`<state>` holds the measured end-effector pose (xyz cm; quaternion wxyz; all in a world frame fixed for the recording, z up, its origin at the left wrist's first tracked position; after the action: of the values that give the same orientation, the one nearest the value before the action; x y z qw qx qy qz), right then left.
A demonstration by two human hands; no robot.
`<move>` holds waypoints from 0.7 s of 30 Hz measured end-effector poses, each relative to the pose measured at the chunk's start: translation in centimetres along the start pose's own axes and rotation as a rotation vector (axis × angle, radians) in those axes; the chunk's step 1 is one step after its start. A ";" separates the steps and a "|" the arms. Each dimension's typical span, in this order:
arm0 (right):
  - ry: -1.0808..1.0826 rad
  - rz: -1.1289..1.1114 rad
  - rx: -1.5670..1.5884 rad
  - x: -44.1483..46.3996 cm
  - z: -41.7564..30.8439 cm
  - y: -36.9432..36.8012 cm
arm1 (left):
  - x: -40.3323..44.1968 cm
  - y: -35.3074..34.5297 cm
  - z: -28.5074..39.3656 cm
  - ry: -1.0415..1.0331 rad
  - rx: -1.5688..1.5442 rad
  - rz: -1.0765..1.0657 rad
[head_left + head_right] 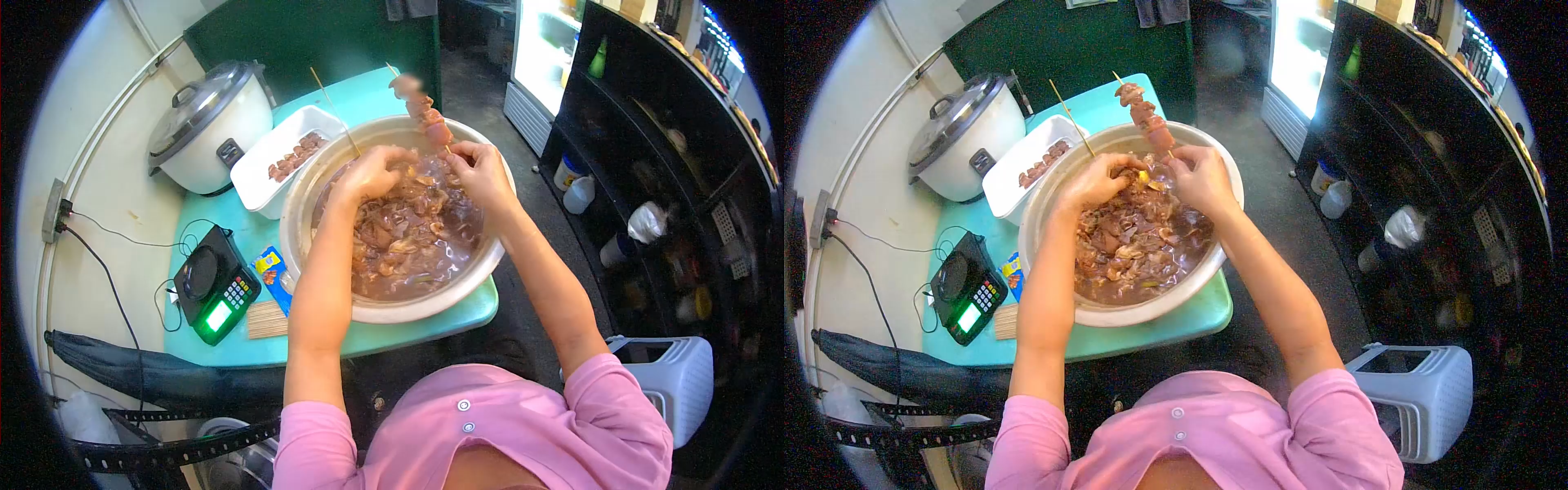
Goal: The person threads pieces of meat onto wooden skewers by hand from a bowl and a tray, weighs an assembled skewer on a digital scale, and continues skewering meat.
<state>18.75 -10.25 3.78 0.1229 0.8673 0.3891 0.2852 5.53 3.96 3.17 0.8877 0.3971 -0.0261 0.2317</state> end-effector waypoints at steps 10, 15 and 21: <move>0.001 -0.001 0.054 0.1 0.4 -0.2 | -1.5 2.6 2.3 0.271 0.228 0.211; -0.044 -0.046 0.033 -0.1 -0.2 0.1 | -1.0 -2.6 5.3 0.044 0.396 -0.216; -0.019 -0.033 0.055 0.0 0.2 -0.1 | -0.4 -2.3 4.6 0.098 0.610 -0.100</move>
<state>18.80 -10.18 3.61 0.1074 0.8665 0.4097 0.2642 6.78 -0.82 4.60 0.7382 0.6341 0.1071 0.2039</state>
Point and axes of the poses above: each hand's wrist, its own x-axis towards the middle knuckle, its own y-axis out of the back of the hand, z = x × y, the point moved 4 cm from there along x, towards the middle knuckle, and after that the axes turned 7 degrees about -x, right-handed, at the moved point
